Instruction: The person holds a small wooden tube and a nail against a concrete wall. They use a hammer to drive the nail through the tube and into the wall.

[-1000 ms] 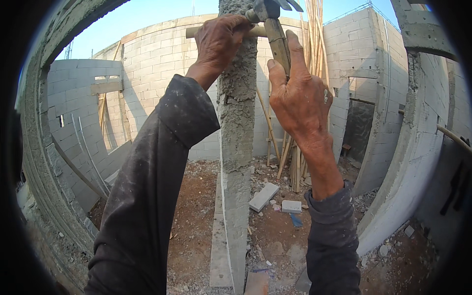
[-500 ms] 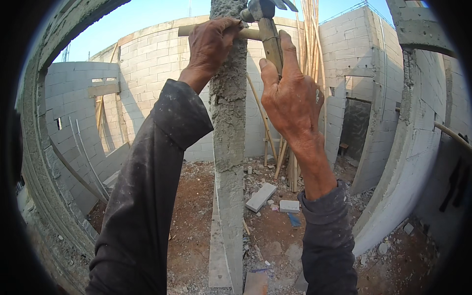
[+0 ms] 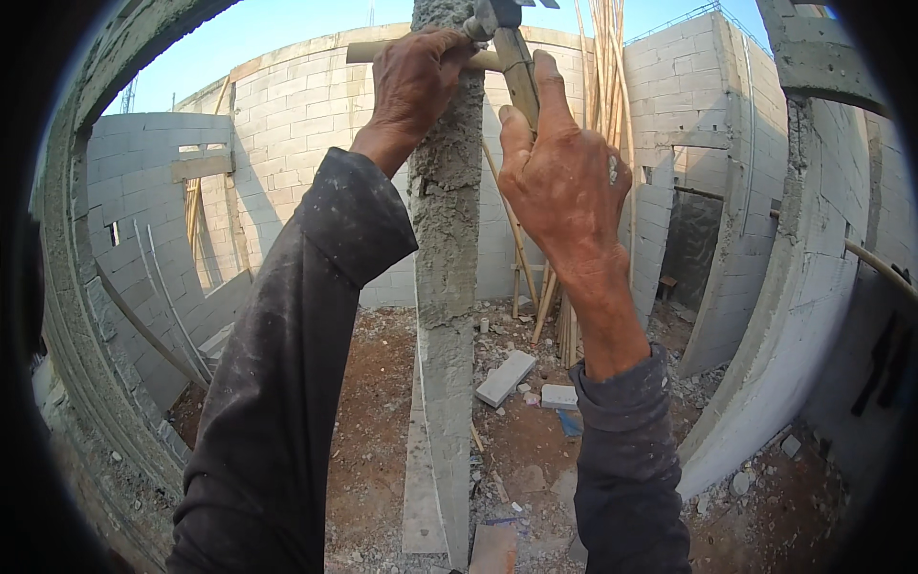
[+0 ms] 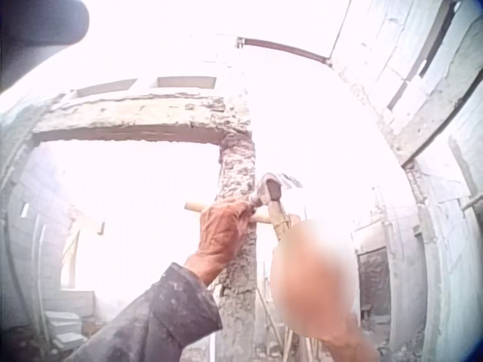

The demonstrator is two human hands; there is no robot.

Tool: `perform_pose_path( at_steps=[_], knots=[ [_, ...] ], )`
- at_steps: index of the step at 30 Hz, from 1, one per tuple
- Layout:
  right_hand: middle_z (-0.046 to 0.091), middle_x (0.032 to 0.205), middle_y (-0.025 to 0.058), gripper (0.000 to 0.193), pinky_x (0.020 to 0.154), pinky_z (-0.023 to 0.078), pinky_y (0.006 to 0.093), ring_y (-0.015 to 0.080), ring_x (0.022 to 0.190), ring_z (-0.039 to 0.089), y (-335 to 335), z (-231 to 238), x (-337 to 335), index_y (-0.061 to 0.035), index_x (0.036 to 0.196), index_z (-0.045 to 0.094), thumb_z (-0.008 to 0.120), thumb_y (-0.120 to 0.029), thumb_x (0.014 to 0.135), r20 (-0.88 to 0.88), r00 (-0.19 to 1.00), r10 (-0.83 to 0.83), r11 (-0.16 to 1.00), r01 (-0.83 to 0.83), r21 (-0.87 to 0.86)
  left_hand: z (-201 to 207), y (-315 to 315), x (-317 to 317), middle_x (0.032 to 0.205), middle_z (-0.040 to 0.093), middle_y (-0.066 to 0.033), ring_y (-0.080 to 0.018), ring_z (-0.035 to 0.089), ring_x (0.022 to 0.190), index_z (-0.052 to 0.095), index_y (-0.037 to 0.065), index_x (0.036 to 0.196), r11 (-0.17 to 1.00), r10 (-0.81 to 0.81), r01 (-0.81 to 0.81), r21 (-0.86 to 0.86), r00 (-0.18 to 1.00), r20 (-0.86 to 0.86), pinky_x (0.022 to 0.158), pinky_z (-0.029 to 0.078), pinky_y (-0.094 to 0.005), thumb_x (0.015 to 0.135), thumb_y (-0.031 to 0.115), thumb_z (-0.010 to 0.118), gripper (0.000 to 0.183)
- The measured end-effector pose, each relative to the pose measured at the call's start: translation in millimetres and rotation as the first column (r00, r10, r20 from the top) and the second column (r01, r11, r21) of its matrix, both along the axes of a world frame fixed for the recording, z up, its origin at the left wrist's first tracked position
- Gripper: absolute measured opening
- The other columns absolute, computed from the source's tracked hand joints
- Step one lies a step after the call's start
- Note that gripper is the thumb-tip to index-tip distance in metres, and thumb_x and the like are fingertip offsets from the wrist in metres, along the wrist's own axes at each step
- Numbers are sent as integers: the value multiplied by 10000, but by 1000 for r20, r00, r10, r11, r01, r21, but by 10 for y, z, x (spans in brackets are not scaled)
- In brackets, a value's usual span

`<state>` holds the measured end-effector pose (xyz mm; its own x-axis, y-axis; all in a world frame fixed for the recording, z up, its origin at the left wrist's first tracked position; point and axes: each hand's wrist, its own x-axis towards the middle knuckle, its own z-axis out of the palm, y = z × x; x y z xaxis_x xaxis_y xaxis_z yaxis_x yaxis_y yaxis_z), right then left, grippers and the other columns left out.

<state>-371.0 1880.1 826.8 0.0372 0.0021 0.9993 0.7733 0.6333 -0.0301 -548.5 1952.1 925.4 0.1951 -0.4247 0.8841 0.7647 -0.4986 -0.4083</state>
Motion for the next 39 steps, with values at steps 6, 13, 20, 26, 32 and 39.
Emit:
perform_pose_path(
  at_steps=[6,13,20,26,32,39],
  knots=[
    [671,655,104,380,560,565,381,216,564,681,346,191,36,-24,1259,633,664,-302,1001,-157,966,204,979,-197,59,13,-51,-3,959,779,-106,-313,741,890,807,84,1031,996,43,-42,-78,999,7,818,552,-414,949,217,736,172],
    [624,642,54,325,481,447,303,124,521,567,643,688,21,17,916,670,827,-267,891,-457,636,622,663,-738,-125,57,-82,19,968,782,-104,-294,739,884,807,76,1048,986,52,-55,-154,998,-27,836,556,-401,951,175,731,158],
    [638,672,65,204,527,459,327,143,550,569,1038,883,-17,0,866,657,836,-82,808,-581,323,747,420,-907,36,128,-126,-7,925,787,-139,-293,765,837,810,66,1055,970,-9,-6,-243,998,-60,806,586,-393,932,142,745,159],
    [651,695,75,257,550,484,325,152,573,587,1160,925,133,9,905,646,860,-112,830,-567,350,746,476,-875,85,138,-101,101,947,788,-140,-298,768,847,814,57,1029,979,-23,8,-201,997,-72,810,590,-389,926,118,751,136],
    [665,700,128,475,624,548,390,222,666,703,601,262,144,5,1037,621,613,-470,1045,-511,709,486,797,-599,-73,44,-24,107,1017,779,-156,-303,758,878,806,39,1032,976,-25,10,-217,998,-65,817,588,-383,929,101,748,133],
    [715,784,179,455,674,580,489,391,726,736,412,-69,182,-26,1191,627,519,-451,1073,-244,916,318,932,-350,-100,71,17,77,923,747,-103,-250,750,827,792,17,1009,983,-98,90,-162,994,-43,765,574,-366,950,85,728,110]
  ],
)
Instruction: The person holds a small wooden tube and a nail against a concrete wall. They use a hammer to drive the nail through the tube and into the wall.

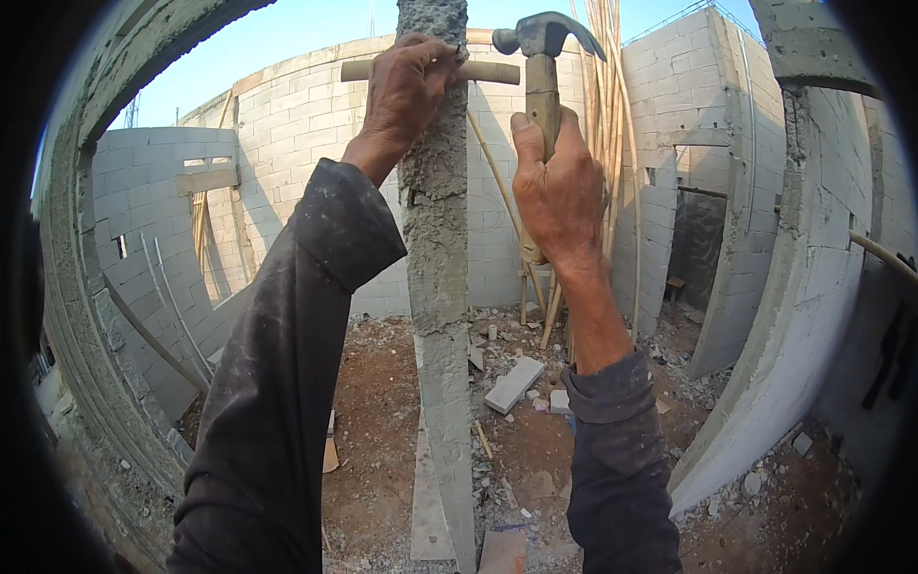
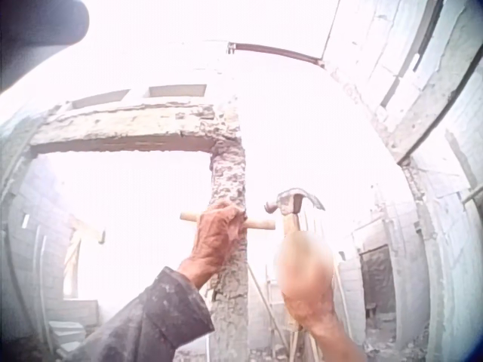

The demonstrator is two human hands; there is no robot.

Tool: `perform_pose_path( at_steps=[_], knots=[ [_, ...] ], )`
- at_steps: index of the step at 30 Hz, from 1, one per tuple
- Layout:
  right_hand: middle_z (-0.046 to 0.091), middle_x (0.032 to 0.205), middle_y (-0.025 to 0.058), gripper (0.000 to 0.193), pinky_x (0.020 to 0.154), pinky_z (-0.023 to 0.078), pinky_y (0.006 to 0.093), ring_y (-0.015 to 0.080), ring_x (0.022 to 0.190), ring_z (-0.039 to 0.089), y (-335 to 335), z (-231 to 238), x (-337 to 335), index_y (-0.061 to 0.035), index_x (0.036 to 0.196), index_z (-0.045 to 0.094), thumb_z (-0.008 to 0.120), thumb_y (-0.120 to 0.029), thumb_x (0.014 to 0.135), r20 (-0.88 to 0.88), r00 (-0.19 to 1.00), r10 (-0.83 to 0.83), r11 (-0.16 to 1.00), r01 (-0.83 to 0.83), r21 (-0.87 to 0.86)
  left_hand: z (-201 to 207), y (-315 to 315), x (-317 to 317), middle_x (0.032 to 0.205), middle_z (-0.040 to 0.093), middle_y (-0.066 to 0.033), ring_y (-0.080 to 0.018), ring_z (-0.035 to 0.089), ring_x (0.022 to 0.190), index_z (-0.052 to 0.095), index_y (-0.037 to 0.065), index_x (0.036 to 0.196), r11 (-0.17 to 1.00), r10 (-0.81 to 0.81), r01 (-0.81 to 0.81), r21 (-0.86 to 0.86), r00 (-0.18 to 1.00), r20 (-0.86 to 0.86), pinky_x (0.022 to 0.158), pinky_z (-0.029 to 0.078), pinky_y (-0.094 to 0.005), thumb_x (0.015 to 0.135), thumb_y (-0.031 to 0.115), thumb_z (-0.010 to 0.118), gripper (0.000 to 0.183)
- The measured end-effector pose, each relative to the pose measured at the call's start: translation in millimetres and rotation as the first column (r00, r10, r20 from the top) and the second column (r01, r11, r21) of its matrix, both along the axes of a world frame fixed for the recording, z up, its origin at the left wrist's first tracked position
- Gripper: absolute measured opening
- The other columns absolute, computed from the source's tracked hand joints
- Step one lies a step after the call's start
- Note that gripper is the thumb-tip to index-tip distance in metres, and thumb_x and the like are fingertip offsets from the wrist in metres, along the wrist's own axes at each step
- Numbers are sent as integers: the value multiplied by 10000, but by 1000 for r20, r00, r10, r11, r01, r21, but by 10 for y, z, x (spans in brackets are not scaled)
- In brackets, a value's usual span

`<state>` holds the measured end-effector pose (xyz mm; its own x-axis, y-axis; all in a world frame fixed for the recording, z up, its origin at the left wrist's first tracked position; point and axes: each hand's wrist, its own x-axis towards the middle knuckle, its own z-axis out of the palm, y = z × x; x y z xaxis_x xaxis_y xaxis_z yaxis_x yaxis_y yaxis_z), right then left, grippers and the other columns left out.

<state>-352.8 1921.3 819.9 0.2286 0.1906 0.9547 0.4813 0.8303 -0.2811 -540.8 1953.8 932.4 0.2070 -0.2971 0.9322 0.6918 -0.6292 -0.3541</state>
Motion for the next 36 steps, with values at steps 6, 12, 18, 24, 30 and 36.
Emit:
perform_pose_path(
  at_steps=[6,12,18,24,30,36],
  knots=[
    [710,759,234,459,700,598,545,417,763,756,-119,139,-118,26,1255,584,527,-379,1044,228,966,-118,968,163,-190,39,11,-1,907,754,-121,-259,743,816,780,29,1071,998,67,-68,8,998,16,774,568,-377,970,121,716,150],
    [722,790,219,459,723,600,540,386,766,759,-35,119,-127,40,1225,614,575,-370,1022,250,962,-106,971,154,-181,2,-107,-162,945,759,-38,-247,727,820,816,170,1012,957,287,-276,-88,945,159,738,538,-401,939,312,761,168],
    [669,696,99,440,623,546,417,236,659,682,240,605,-82,-30,983,684,694,-470,967,73,995,-73,986,83,-146,47,-124,-210,1009,767,5,-247,719,851,827,215,992,961,263,-238,-139,944,200,774,526,-406,920,378,767,188],
    [639,655,67,307,455,451,314,125,502,555,475,966,-233,48,895,672,814,-224,886,-256,833,490,845,-526,-93,36,-246,-223,880,755,-23,-251,719,827,825,144,943,978,178,-149,-143,961,214,821,524,-428,909,281,769,151],
    [615,656,39,279,447,409,264,96,498,530,475,396,-271,25,956,684,829,-197,871,-244,776,582,760,-626,-177,-467,-409,-467,853,773,-78,-184,727,782,779,63,1011,917,197,-105,-384,958,209,751,552,-371,945,267,713,224],
    [616,665,32,257,462,386,260,88,510,512,429,546,-292,22,977,696,828,-170,869,-321,745,585,759,-642,-109,-490,-546,-517,993,748,-74,-204,692,914,752,54,1012,978,85,-30,-205,960,265,797,528,-381,981,234,703,189]
  ],
)
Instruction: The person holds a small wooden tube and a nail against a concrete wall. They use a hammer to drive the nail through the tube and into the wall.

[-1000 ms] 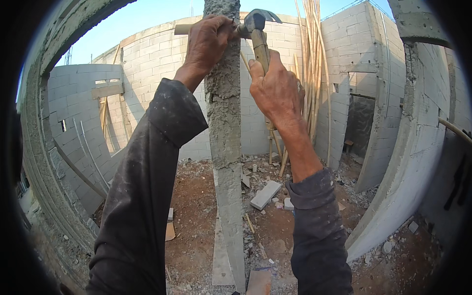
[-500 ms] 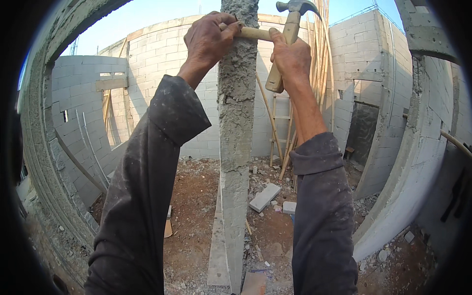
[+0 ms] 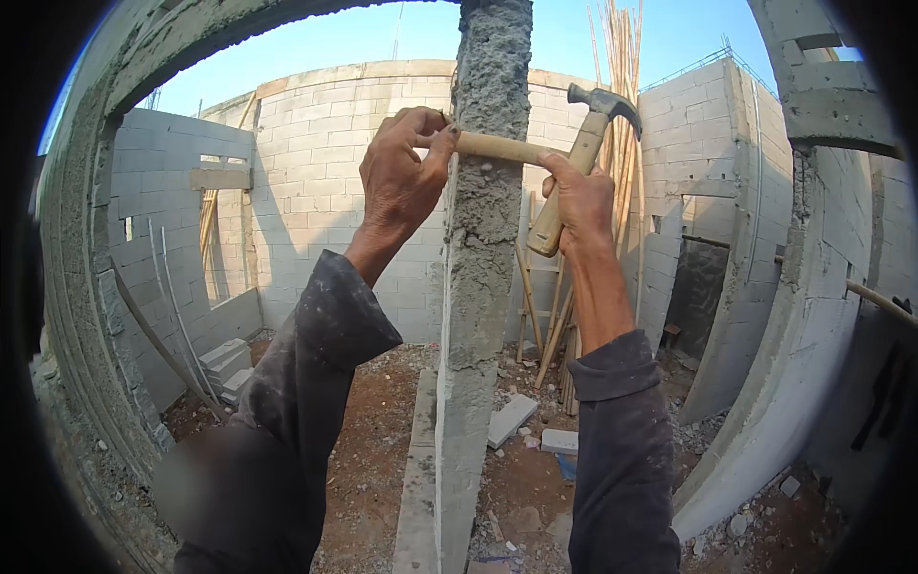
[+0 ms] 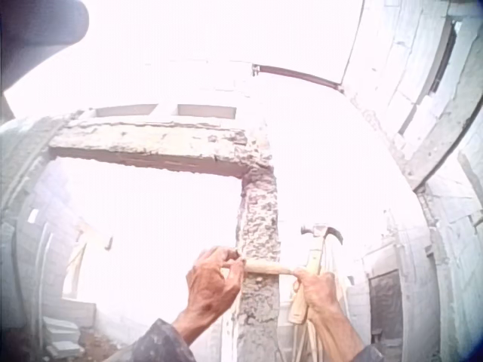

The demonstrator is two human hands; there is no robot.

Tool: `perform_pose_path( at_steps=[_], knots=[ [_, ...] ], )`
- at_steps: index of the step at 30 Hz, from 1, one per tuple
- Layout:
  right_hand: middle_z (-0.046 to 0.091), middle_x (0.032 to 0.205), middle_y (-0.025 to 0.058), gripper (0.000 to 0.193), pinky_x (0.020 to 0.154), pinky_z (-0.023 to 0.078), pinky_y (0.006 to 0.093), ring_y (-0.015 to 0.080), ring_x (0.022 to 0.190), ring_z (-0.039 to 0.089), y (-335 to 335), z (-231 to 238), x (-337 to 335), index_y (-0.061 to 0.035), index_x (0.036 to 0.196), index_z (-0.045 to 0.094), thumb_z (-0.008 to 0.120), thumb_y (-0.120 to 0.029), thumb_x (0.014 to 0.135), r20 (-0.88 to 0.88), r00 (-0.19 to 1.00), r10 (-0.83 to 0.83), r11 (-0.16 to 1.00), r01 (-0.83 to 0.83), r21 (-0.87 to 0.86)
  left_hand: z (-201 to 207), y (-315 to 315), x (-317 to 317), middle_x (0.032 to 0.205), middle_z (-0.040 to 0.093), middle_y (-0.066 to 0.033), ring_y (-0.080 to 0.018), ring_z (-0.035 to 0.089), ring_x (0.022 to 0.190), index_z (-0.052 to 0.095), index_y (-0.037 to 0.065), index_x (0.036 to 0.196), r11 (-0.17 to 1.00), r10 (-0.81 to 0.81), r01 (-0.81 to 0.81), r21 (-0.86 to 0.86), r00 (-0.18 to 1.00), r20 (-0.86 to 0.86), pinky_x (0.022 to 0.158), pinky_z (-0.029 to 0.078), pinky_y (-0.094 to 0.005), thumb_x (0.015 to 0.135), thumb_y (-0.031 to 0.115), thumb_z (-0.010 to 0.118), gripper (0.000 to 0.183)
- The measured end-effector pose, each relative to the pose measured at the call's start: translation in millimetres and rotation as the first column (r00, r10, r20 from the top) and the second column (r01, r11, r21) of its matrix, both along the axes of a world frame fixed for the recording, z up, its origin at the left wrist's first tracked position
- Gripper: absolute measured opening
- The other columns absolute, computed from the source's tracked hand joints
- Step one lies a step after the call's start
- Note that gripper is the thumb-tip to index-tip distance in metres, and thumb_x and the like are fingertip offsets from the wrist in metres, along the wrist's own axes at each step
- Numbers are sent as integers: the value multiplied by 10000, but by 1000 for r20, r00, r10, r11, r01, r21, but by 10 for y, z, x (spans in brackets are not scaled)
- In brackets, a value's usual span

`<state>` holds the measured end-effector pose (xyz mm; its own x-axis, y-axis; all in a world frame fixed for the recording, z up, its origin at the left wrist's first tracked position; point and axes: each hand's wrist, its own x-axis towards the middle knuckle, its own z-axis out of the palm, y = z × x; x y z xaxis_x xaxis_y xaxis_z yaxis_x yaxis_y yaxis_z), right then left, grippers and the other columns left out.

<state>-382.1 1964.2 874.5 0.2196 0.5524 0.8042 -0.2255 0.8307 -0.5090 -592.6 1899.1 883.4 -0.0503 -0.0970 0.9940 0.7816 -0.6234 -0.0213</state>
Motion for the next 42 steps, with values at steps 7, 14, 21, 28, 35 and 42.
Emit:
perform_pose_path(
  at_steps=[7,14,21,28,35,42],
  knots=[
    [622,678,53,238,520,430,321,132,548,542,55,621,-4,22,937,698,836,-138,829,-167,985,50,995,-34,95,633,-19,-157,1039,759,-89,-238,679,1017,794,72,1042,971,6,4,239,999,-38,886,516,-404,983,293,724,240],
    [646,696,90,268,505,448,350,160,555,579,195,1447,68,42,915,679,863,-111,794,-124,991,-56,983,76,167,1342,53,-105,865,786,-87,-168,691,714,803,62,1090,965,-130,161,208,980,-152,701,554,-341,979,239,743,218],
    [656,736,61,357,484,447,271,109,568,573,289,1510,90,56,1025,676,889,-152,826,78,997,17,993,-25,116,1496,308,-262,897,780,-64,-128,676,783,802,60,1124,978,-94,135,158,966,-239,752,547,-320,1002,249,727,238],
    [635,701,19,430,465,425,246,75,543,543,412,1377,161,51,1110,643,866,-217,858,127,992,-8,989,-11,151,1386,303,-304,999,755,-227,-326,691,1074,765,25,1092,983,72,-58,173,995,-73,947,508,-443,964,206,703,231],
    [639,699,35,388,458,408,248,85,543,541,109,839,201,33,1014,693,888,-248,831,179,984,-3,993,-19,120,898,122,-413,774,665,8,-40,485,628,774,10,1104,966,-257,256,-25,965,-59,549,387,-237,1002,273,722,287],
    [611,648,23,344,438,396,243,77,511,522,146,379,159,14,974,674,870,-243,855,186,979,-81,993,63,100,409,205,-538,817,681,-34,-87,535,724,758,-30,1072,871,-367,359,-335,929,41,642,448,-273,994,254,725,296]
  ],
)
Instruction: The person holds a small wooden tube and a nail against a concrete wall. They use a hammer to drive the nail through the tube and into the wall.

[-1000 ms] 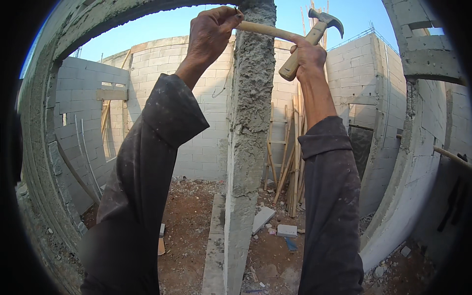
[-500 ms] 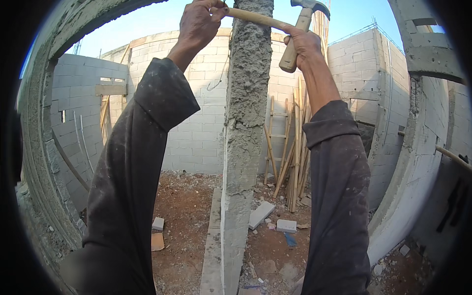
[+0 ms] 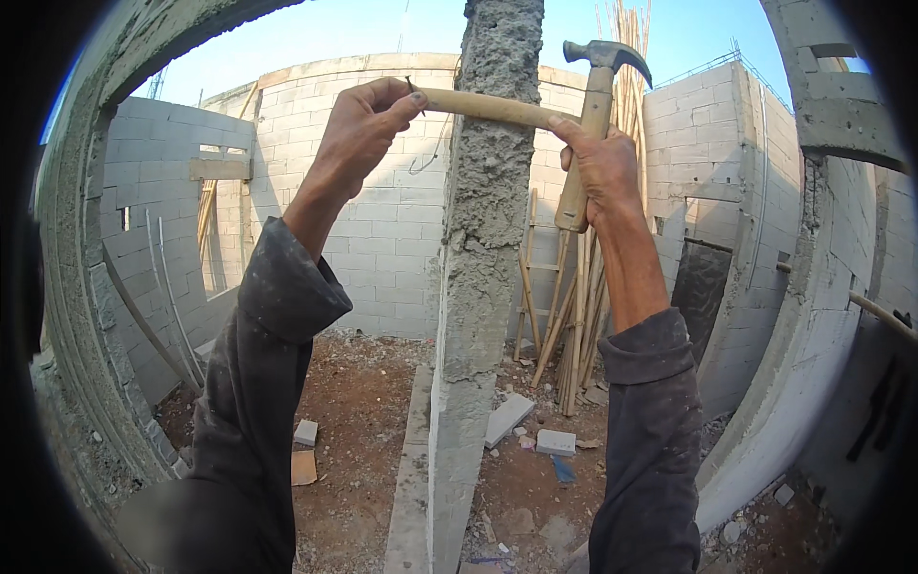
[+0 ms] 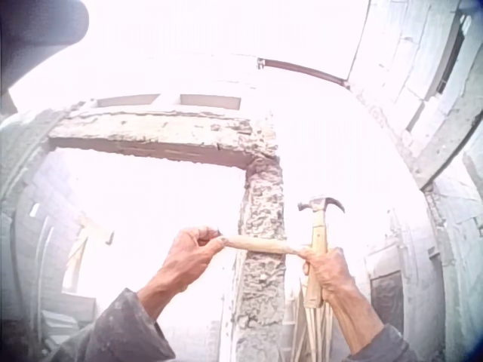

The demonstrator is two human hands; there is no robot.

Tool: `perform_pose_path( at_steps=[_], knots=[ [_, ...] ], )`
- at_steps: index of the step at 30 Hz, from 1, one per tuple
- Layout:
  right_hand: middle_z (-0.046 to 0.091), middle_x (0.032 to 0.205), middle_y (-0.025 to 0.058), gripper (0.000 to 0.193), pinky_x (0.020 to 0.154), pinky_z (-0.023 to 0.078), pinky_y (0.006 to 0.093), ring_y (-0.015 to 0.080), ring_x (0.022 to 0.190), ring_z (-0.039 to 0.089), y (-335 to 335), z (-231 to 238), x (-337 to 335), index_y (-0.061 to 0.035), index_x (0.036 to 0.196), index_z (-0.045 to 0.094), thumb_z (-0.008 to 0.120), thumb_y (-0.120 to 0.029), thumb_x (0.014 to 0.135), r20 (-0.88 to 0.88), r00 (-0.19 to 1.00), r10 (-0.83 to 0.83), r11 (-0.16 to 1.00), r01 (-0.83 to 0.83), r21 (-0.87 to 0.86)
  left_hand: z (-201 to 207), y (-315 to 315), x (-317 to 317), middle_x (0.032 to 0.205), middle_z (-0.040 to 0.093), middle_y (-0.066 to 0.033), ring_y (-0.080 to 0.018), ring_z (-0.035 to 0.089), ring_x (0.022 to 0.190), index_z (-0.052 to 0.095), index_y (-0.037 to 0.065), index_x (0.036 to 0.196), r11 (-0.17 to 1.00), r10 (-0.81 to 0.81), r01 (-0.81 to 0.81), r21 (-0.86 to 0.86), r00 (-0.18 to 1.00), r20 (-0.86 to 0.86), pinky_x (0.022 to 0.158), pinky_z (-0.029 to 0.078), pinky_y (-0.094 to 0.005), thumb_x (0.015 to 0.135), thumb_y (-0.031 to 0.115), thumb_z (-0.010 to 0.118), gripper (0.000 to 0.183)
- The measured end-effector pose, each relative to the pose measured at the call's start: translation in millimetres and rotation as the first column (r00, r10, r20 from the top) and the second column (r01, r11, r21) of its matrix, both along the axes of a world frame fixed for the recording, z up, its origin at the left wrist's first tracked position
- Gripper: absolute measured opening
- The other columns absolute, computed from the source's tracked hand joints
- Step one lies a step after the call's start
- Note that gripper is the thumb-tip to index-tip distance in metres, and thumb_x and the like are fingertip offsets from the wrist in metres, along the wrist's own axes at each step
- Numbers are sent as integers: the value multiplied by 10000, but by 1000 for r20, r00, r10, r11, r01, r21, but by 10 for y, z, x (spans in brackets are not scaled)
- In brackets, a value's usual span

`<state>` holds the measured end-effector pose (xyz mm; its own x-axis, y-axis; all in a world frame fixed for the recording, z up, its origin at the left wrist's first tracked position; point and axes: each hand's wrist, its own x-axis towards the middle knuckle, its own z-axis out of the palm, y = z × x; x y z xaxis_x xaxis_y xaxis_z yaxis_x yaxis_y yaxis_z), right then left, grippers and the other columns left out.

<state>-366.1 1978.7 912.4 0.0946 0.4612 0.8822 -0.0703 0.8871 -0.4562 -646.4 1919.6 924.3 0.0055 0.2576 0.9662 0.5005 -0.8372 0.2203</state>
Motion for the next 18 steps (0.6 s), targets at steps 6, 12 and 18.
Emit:
perform_pose_path(
  at_steps=[6,12,18],
  knots=[
    [615,659,22,348,455,411,247,80,526,532,10,12,-43,22,1008,680,859,-243,871,-20,1000,-9,1000,10,19,157,90,189,947,747,-133,-284,692,850,730,71,1065,632,513,-435,641,855,74,741,515,-454,1022,225,648,180],
    [604,668,8,352,485,433,267,82,555,551,-99,-46,-35,19,1034,697,852,-259,886,46,991,-122,991,124,-43,221,143,244,707,671,-122,-335,670,627,527,101,1052,560,712,-545,624,701,-27,577,488,-476,1088,228,520,132],
    [613,701,67,537,593,510,373,173,605,612,-631,-397,17,-23,1027,680,542,-541,1054,156,864,-479,877,465,117,-480,-339,-114,670,635,-78,-243,641,575,529,121,1053,580,681,-543,607,733,4,519,473,-412,1090,181,556,76]
  ],
)
